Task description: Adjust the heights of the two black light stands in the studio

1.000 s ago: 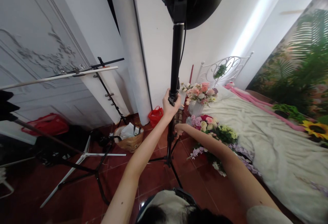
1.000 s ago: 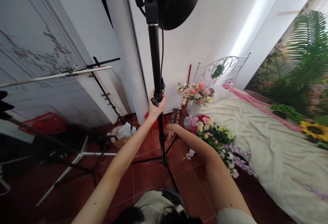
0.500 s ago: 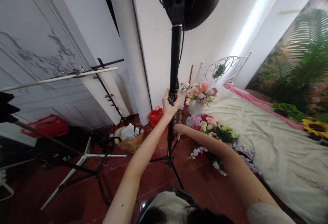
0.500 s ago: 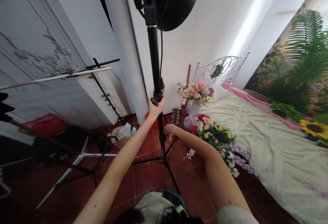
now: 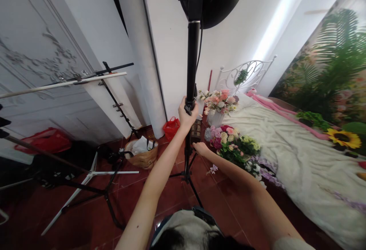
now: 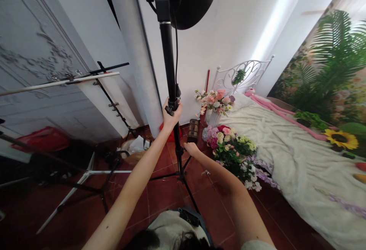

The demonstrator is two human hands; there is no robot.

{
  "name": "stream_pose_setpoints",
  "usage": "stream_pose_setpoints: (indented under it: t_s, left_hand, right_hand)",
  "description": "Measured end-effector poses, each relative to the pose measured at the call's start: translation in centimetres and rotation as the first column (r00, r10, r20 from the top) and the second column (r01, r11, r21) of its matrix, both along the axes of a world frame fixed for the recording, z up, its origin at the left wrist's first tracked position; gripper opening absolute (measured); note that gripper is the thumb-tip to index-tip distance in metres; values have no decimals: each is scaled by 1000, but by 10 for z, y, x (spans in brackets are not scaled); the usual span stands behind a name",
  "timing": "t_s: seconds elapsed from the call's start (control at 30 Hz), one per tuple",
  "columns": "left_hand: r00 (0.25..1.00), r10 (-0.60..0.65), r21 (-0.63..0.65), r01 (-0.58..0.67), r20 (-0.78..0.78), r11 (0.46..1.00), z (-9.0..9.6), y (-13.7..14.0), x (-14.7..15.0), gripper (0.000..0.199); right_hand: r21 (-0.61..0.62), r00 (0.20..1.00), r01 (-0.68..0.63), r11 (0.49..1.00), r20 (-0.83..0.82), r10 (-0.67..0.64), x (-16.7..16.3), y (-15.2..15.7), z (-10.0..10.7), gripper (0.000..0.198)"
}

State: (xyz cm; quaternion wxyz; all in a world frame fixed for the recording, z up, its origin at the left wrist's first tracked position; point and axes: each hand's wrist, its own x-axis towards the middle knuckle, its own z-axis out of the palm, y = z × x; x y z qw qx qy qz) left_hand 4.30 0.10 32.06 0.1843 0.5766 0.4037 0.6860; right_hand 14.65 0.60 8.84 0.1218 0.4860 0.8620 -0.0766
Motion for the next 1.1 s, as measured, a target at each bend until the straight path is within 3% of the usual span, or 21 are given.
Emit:
stream_pose_setpoints:
  t_s: [0.27,0.53,0.7,0.93,1.1]
  left_hand:
    - [1000,-6,14,6,-10,1000,0,-1,-1,12]
    - [1000,-11,21,11,-3,1000,-2,0,-1,14]
    - [1000,1,20,-1,-7,1000,-3,1,0,12]
    - [1000,-7,19,6,20,1000,-3,1,0,15]
    - [999,-20,9,19,50,1000,-4,1,0,14]
  right_hand:
    - [-115,1000,-22,993,18,25,-1,30,10,43]
    - [-29,998,-62,998,-22,61,10,18,18,38]
    - [19,997,0,1000,-74,1,16,3,4,26]
    - [194,966,97,976,-253,-46,19,-28,-31,33]
    - [122,983,148,981,-126,-132,8,-17,-25,30]
